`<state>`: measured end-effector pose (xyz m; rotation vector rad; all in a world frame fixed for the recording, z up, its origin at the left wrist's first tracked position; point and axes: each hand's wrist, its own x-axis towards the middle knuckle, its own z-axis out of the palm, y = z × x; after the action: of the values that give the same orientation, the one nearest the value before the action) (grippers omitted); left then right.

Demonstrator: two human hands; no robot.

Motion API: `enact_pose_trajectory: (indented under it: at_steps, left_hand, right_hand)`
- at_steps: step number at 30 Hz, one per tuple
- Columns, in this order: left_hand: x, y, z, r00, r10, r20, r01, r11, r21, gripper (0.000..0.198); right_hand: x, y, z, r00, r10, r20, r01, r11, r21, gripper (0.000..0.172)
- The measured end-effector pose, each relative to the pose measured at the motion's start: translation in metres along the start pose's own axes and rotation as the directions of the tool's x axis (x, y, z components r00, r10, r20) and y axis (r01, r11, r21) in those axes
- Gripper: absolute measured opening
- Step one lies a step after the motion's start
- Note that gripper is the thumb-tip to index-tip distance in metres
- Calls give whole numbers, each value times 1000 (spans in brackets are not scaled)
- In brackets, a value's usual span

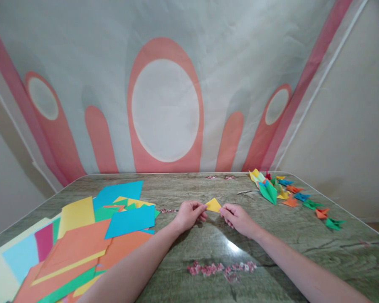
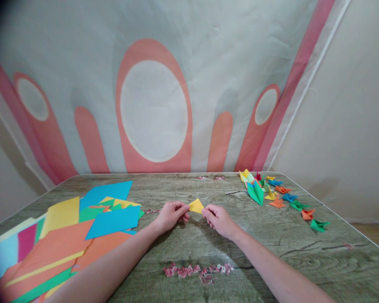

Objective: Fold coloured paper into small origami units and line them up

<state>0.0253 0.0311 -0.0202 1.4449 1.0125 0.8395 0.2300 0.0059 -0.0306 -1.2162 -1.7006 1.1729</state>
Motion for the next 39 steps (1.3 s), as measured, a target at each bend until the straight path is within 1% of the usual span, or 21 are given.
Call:
enact_pose_trajectory:
  at_steps: [2, 7, 10, 13, 17, 21, 23, 27, 29, 31, 34, 36, 39]
  left_hand:
    - [0, 0, 0, 1000, 11, -9, -11, 1000, -17, 41]
    - [-2, 3, 2, 998, -7, -65, 9, 1000, 22, 40]
    - [-2, 4, 4, 998, -17, -66, 18, 1000, 17, 40]
    - [-1, 2, 5, 998, -14, -66, 12, 1000, -29, 39]
    - [1, -1, 3, 997, -4, -77, -3, 996, -87, 38]
    - [1, 0, 2, 997, -5, -77, -1, 997, -74, 40]
    - [0, 1, 2, 998, -6, -66, 1, 998, -70, 40]
    - [-2, 2, 2, 999, 3, -33, -5, 998, -58, 38]
    - [-2, 1, 2, 999, 35, -24, -35, 999, -34, 34]
    - [-1, -1, 1, 995, 95, -27, -96, 995, -5, 31]
    - [1, -3, 0, 980, 187, -66, -183, 982, 55, 35]
    - [-1, -3, 0, 969, 236, -76, -225, 965, 132, 39]
    - [-7, 2, 2, 944, 329, -2, -311, 894, 321, 49]
  right_hand:
    - [1, 1, 0, 999, 28, 15, -29, 997, 65, 33]
    - [-1, 0, -2, 999, -3, 41, -1, 994, 113, 30]
    - [-2, 0, -2, 1000, -15, 1, 15, 998, 69, 29]
    - [-2, 0, 0, 999, -16, -33, 17, 999, 45, 28]
    - [2, 2, 1, 997, 28, -78, -18, 992, 127, 31]
    - [2, 3, 0, 995, 53, -80, -35, 977, 209, 32]
    - [1, 3, 0, 996, 45, -81, -28, 978, 208, 32]
    - [-1, 3, 0, 994, 32, -105, -15, 988, 153, 32]
    - [-1, 3, 1, 994, 25, -104, -13, 993, 114, 32]
    - [-1, 2, 1, 996, 18, -86, -12, 997, 76, 31]
    - [-1, 1, 3, 997, 24, -74, -22, 999, 31, 30]
    - [-1, -1, 4, 997, 20, -75, -19, 1000, 11, 29]
    - [-3, -3, 5, 998, -14, -59, 12, 1000, -25, 26]
